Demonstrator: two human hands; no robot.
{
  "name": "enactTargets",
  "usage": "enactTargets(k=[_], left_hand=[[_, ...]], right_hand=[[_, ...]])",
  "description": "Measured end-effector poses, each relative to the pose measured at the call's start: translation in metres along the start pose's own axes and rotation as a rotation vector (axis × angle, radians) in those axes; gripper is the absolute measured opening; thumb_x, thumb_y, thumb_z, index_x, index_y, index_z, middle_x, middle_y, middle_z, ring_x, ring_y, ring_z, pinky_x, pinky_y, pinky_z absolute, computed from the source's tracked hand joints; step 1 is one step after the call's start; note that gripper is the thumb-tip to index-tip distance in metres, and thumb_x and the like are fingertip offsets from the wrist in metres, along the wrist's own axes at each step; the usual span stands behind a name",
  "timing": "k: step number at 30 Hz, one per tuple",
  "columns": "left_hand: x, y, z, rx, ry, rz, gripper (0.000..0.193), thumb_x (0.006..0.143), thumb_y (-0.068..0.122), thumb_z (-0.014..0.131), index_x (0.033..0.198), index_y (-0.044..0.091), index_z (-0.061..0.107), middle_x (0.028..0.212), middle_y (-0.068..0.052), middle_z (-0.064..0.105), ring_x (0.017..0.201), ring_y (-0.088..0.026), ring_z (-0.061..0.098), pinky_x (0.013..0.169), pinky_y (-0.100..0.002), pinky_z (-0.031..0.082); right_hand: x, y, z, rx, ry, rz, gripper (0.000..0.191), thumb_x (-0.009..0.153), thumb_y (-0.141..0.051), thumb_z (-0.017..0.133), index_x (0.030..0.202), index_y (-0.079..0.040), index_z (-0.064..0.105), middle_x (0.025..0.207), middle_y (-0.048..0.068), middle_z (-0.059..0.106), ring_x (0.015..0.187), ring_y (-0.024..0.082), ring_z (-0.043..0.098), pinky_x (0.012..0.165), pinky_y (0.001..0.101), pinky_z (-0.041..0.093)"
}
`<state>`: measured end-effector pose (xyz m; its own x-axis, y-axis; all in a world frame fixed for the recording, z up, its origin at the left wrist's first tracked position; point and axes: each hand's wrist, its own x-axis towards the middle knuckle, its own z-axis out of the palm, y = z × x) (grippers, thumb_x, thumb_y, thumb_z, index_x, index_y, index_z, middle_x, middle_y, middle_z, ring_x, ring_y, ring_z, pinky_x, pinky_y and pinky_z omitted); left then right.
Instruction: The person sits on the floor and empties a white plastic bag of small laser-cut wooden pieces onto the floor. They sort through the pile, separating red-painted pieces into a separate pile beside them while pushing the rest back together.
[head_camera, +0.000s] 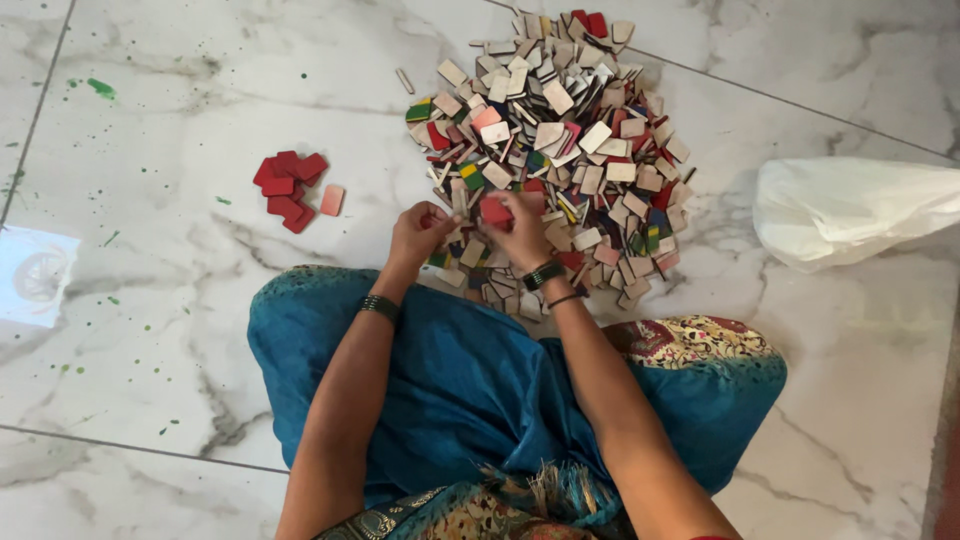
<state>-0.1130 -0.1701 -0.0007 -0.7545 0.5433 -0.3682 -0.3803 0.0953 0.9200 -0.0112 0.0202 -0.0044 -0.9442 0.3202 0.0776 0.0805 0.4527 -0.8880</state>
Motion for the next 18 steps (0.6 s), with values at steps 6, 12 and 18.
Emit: enactTargets(k=[6,12,18], left_hand=[[-0.008,0.011,0.011,-0.187,-0.196,0.050,0.028,0.092,0.017,0.075,0.116,0.004,0.069,0.076,0.001,0.066,0.060,-0.006,0.059,0.054,-0.022,0.049],[-0.019,0.017,0.024,-0.364,-0.197,-0.013,0.029,0.097,0.024,0.073,0.115,0.000,0.071,0.082,-0.001,0.071,0.065,-0.006,0.064,0.057,-0.021,0.051],[-0.021,0.012,0.023,-0.343,-0.179,0.019,0.029,0.094,0.016,0.075,0.116,-0.001,0.074,0.080,-0.001,0.071,0.063,-0.006,0.062,0.053,-0.021,0.047]], right_hand=[[-0.007,-0.028,-0.010,0.781,-0.138,0.213,0.052,0.097,-0.009,0.072,0.145,-0.006,0.053,0.128,0.003,0.068,0.118,0.013,0.065,0.104,0.0311,0.052],[-0.019,-0.071,-0.014,0.851,-0.171,0.217,0.053,0.102,-0.008,0.066,0.152,-0.006,0.049,0.146,0.005,0.057,0.135,0.014,0.054,0.114,0.0310,0.045],[-0.031,-0.092,-0.025,0.983,-0.158,0.215,0.052,0.103,-0.017,0.063,0.152,-0.005,0.049,0.153,0.009,0.052,0.140,0.019,0.051,0.116,0.0348,0.043]])
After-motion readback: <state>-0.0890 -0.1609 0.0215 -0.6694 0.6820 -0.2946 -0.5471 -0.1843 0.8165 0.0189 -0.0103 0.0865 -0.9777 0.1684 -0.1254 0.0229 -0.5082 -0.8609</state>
